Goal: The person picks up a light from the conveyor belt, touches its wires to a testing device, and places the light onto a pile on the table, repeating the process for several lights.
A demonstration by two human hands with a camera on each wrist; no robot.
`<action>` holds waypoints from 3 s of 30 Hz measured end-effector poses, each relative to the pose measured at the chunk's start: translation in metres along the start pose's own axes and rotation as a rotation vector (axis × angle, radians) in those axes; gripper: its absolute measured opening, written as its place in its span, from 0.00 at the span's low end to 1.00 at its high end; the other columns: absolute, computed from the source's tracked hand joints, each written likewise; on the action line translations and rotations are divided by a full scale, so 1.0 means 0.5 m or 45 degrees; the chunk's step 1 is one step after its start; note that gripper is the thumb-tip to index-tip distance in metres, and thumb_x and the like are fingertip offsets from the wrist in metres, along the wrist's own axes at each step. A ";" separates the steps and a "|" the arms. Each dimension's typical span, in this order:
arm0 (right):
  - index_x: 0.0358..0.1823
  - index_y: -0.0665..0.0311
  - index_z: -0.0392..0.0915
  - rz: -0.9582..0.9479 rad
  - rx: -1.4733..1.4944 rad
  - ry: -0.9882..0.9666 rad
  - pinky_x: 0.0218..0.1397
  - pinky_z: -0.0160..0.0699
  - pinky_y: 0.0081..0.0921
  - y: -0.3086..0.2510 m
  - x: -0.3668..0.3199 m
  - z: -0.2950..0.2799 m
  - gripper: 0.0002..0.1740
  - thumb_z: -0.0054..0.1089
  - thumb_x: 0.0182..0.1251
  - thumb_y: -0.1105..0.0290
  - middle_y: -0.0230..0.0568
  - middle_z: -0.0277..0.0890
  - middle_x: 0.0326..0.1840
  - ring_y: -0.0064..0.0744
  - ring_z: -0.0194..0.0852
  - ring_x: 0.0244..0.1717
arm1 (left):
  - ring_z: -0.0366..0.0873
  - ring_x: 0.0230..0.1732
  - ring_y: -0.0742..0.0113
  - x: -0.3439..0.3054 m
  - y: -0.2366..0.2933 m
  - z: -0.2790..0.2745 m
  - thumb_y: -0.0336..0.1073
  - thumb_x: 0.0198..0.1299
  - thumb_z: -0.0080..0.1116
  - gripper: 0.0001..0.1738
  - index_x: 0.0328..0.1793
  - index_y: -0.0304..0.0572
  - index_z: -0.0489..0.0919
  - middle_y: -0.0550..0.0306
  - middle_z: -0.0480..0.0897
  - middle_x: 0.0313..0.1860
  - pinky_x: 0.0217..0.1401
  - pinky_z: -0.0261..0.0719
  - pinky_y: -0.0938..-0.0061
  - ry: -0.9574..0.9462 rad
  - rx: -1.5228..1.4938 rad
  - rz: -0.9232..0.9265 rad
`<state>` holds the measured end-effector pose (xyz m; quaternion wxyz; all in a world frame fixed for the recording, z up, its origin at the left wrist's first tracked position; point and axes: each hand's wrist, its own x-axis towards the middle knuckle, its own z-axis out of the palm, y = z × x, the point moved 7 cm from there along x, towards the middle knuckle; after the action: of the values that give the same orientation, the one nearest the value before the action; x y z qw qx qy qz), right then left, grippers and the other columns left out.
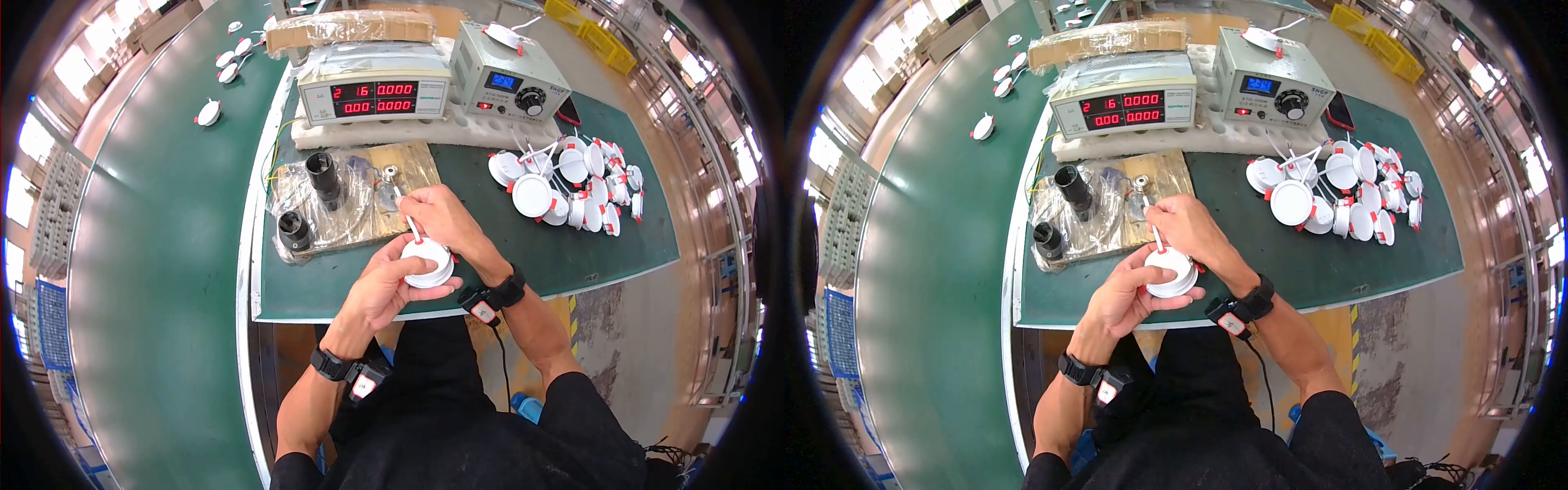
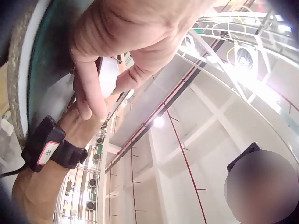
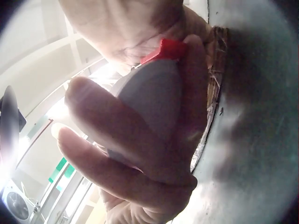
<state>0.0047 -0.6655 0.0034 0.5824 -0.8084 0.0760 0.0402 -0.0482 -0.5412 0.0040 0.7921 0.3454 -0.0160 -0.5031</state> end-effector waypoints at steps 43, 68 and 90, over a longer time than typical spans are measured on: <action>0.31 0.71 0.79 -0.368 0.111 0.214 0.23 0.58 0.20 -0.183 -0.201 -0.023 0.17 0.61 0.75 0.64 0.25 0.70 0.18 0.10 0.59 0.22 | 0.85 0.58 0.58 -0.134 -0.012 0.124 0.19 0.62 0.60 0.28 0.67 0.35 0.66 0.48 0.82 0.56 0.57 0.90 0.64 -0.094 0.434 0.180; 0.30 0.70 0.78 -0.424 0.095 0.295 0.22 0.59 0.21 -0.197 -0.262 -0.032 0.16 0.61 0.75 0.67 0.27 0.69 0.18 0.10 0.59 0.22 | 0.84 0.61 0.52 -0.169 -0.044 0.156 0.19 0.64 0.60 0.29 0.70 0.33 0.64 0.45 0.81 0.58 0.59 0.90 0.60 -0.198 0.309 0.181; 0.33 0.72 0.77 -0.302 0.168 0.434 0.23 0.62 0.19 -0.195 -0.306 -0.116 0.20 0.57 0.79 0.61 0.27 0.73 0.22 0.10 0.62 0.24 | 0.88 0.52 0.58 -0.111 -0.054 0.221 0.22 0.67 0.61 0.25 0.67 0.35 0.66 0.47 0.82 0.55 0.50 0.94 0.68 -0.243 0.532 0.185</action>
<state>-0.1310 -0.6786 0.1366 0.6134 -0.7669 0.0803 -0.1709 -0.1381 -0.5620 0.0907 0.7324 0.4505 -0.2193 -0.4610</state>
